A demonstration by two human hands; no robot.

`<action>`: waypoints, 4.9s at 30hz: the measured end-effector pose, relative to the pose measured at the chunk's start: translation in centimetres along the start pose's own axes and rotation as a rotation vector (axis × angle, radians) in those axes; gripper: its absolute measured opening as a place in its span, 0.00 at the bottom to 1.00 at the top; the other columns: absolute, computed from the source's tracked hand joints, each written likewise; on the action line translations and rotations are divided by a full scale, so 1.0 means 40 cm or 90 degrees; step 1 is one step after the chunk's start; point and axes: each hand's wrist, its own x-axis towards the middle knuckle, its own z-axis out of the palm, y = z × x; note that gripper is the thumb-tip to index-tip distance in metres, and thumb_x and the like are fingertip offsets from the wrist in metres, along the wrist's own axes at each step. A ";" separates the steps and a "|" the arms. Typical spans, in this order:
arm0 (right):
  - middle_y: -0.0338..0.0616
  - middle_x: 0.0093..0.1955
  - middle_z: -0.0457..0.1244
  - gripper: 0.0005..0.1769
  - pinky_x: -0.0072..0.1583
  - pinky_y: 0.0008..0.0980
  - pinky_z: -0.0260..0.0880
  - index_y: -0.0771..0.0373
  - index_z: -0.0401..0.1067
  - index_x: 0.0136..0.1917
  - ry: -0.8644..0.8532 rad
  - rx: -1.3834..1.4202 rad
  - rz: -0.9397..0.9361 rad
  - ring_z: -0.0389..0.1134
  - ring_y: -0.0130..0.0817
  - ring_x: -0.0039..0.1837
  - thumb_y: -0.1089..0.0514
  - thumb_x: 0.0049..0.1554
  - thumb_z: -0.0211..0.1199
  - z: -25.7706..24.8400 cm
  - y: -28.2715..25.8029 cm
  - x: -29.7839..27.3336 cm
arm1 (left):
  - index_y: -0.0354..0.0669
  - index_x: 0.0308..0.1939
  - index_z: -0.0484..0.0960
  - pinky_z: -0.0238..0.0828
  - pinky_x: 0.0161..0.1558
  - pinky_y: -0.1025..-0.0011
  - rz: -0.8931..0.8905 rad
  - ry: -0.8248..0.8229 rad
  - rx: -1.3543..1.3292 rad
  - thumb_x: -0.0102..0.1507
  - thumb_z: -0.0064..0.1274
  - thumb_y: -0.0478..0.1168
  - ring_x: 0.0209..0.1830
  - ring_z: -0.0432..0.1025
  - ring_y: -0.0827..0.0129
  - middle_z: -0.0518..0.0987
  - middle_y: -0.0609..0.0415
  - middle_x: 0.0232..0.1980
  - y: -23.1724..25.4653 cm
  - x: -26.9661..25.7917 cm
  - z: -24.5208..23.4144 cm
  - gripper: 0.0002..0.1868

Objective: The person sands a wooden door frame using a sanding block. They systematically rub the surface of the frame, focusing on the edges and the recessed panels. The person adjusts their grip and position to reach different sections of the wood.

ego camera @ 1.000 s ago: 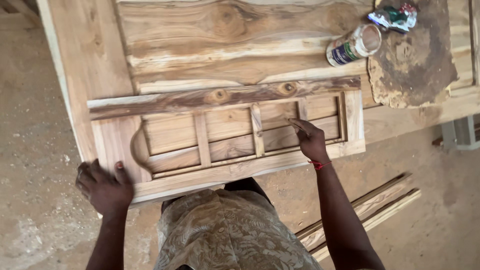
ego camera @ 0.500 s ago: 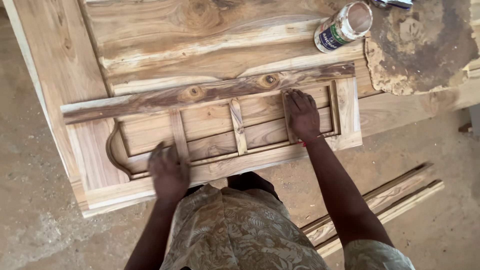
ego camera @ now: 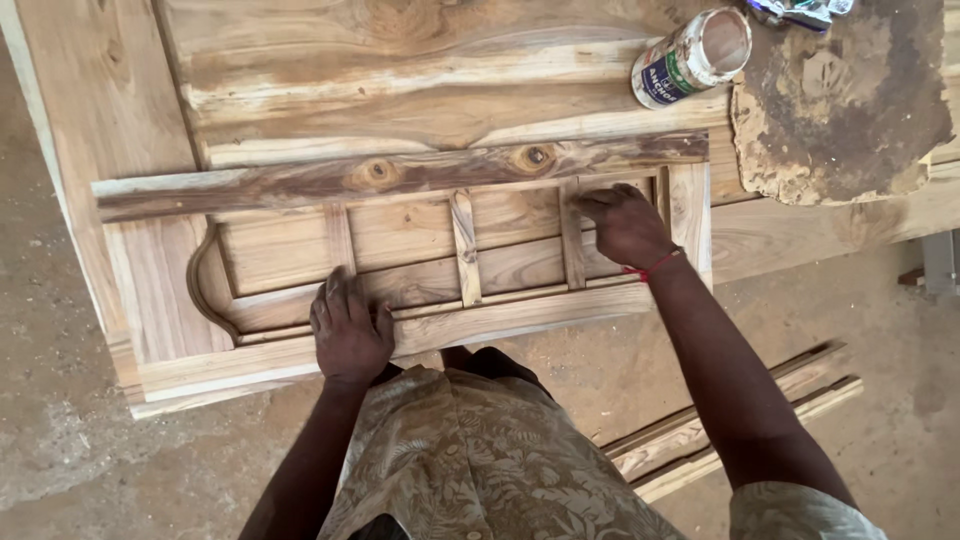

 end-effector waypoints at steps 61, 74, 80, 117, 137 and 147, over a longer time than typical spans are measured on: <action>0.62 0.70 0.60 0.35 0.72 0.56 0.60 0.72 0.67 0.70 0.170 -0.057 -0.023 0.59 0.59 0.73 0.69 0.48 0.59 0.144 -0.016 -0.024 | 0.28 0.67 0.72 0.63 0.67 0.42 -0.041 -0.021 -0.001 0.66 0.50 0.49 0.72 0.63 0.36 0.65 0.33 0.74 -0.005 -0.007 0.007 0.32; 0.53 0.67 0.65 0.30 0.69 0.46 0.66 0.65 0.74 0.64 0.001 -0.006 -0.013 0.65 0.54 0.68 0.74 0.48 0.54 0.060 0.032 -0.004 | 0.26 0.68 0.70 0.62 0.69 0.42 -0.007 -0.006 0.020 0.67 0.50 0.48 0.72 0.62 0.36 0.65 0.33 0.74 -0.006 -0.007 0.010 0.32; 0.56 0.61 0.69 0.24 0.61 0.45 0.72 0.65 0.77 0.62 0.121 0.074 0.060 0.70 0.54 0.61 0.74 0.54 0.55 -0.024 0.022 -0.033 | 0.29 0.66 0.71 0.63 0.67 0.42 -0.030 -0.008 0.006 0.66 0.50 0.48 0.71 0.62 0.36 0.65 0.34 0.74 -0.005 -0.014 0.012 0.31; 0.39 0.46 0.66 0.15 0.32 0.31 0.60 0.57 0.68 0.63 0.650 1.109 0.820 0.68 0.34 0.32 0.52 0.65 0.55 0.264 -0.104 0.070 | 0.30 0.66 0.71 0.60 0.69 0.42 -0.024 -0.016 0.011 0.65 0.51 0.47 0.71 0.62 0.37 0.65 0.34 0.73 0.006 -0.002 0.004 0.30; 0.46 0.52 0.67 0.19 0.35 0.31 0.63 0.57 0.67 0.66 0.441 1.242 0.781 0.66 0.36 0.35 0.63 0.61 0.57 0.287 -0.222 0.056 | 0.28 0.65 0.71 0.61 0.69 0.42 -0.010 -0.011 0.017 0.66 0.48 0.46 0.71 0.62 0.37 0.65 0.33 0.73 0.002 -0.005 0.009 0.29; 0.47 0.57 0.68 0.24 0.55 0.37 0.72 0.66 0.67 0.68 0.247 1.160 0.577 0.72 0.36 0.54 0.53 0.62 0.56 0.170 -0.236 -0.157 | 0.28 0.62 0.72 0.62 0.68 0.42 -0.017 -0.005 0.017 0.63 0.51 0.47 0.71 0.63 0.37 0.65 0.35 0.74 -0.004 -0.011 0.013 0.29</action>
